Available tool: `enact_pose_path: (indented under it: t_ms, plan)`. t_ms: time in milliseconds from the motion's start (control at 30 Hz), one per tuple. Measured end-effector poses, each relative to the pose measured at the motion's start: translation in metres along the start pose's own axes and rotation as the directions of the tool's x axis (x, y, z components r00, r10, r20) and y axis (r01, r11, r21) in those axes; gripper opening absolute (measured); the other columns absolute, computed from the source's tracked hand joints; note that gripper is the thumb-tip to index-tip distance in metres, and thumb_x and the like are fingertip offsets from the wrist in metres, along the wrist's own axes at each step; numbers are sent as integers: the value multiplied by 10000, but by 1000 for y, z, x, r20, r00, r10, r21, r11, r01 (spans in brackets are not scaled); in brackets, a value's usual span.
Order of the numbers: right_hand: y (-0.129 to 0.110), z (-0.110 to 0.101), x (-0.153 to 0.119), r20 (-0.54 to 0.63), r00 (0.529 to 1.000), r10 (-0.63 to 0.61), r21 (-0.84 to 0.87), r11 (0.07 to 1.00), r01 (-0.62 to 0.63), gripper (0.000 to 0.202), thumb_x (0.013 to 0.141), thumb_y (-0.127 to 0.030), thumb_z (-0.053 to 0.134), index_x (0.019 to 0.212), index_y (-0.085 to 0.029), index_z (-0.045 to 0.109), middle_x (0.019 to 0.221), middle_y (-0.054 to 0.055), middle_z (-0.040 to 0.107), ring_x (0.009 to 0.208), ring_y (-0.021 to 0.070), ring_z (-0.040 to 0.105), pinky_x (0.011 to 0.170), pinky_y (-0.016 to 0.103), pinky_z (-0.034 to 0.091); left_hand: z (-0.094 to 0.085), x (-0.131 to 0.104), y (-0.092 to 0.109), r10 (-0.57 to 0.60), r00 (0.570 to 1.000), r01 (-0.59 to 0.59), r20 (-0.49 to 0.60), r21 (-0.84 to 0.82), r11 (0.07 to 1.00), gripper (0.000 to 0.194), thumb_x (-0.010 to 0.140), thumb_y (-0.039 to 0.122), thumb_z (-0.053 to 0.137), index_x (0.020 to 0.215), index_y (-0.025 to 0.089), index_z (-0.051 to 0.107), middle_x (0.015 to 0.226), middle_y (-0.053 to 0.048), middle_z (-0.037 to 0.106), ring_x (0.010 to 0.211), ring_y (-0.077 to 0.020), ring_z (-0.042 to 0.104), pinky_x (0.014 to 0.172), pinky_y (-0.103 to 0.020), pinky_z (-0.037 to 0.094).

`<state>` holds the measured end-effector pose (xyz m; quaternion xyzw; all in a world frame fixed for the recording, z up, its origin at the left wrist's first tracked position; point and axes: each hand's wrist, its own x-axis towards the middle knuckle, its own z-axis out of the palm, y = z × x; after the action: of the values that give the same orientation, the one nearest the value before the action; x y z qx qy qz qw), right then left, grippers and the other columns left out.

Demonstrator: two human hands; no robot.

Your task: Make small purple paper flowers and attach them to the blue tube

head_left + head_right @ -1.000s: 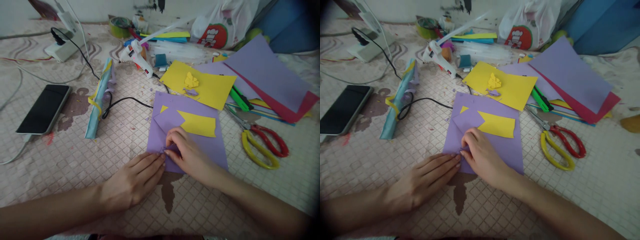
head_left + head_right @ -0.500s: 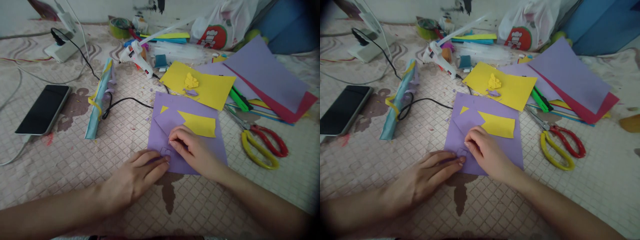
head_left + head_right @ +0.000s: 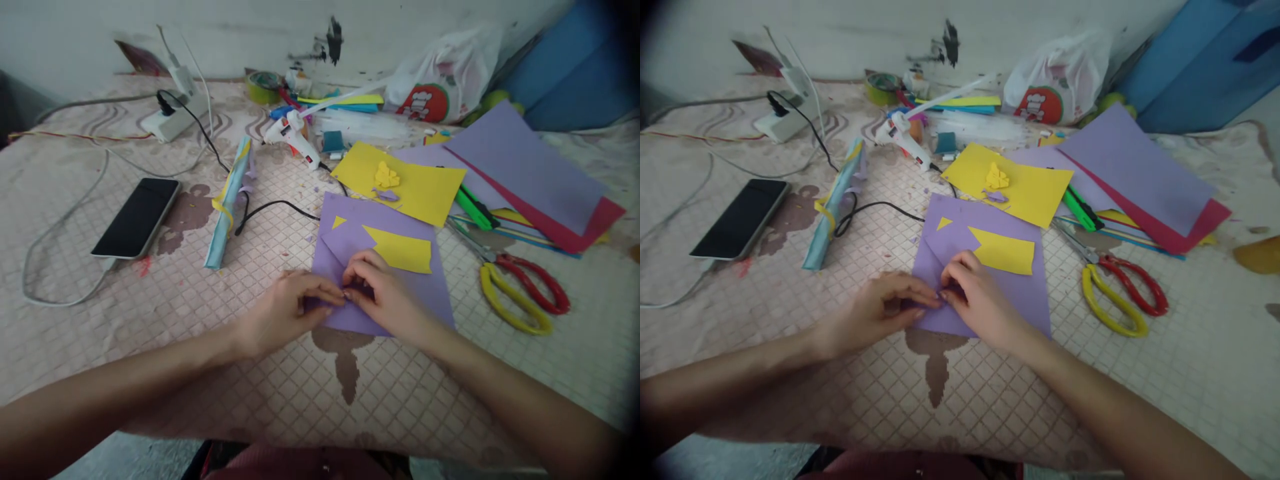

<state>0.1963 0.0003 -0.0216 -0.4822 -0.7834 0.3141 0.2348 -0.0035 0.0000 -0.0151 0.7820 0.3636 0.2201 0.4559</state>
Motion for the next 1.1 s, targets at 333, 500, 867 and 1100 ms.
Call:
enact_pose_path:
  t_ms: [333, 500, 867, 1100]
  plan:
    - [5, -5, -3, -6, 997, -80, 15, 997, 80, 114, 860, -106, 480, 795, -199, 496, 883, 31, 492, 835, 159, 509, 751, 306, 442, 7, 22, 4, -13, 989, 74, -145, 426, 902, 218, 745, 267, 655, 900, 169, 538, 811, -19, 591, 751, -169, 545, 669, -300, 423]
    - [5, -6, -7, 4, 1000, -13, -18, 1000, 13, 137, 783, -103, 592, 799, -196, 493, 908, 21, 471, 798, 147, 502, 704, 291, 444, 2, 27, 5, -142, 987, 159, -72, 424, 891, 285, 714, 304, 685, 939, 194, 551, 791, 6, 596, 693, -157, 553, 571, -264, 395]
    - [2, -5, -10, -31, 999, 27, 70, 997, -24, 163, 790, -66, 553, 807, -208, 475, 832, 8, 516, 760, 146, 501, 666, 281, 429, 3, 19, 4, 26, 996, 8, -84, 373, 928, 134, 773, 281, 639, 807, 175, 565, 810, -22, 593, 786, -169, 545, 673, -286, 431]
    - [1, -13, -13, 86, 996, -29, 22, 999, 28, 133, 773, -85, 575, 813, -199, 520, 908, 19, 497, 811, 143, 504, 708, 279, 422, 7, 16, 8, 72, 994, -43, -87, 300, 953, 80, 786, 218, 619, 846, 169, 599, 850, -36, 598, 838, -176, 537, 739, -304, 441]
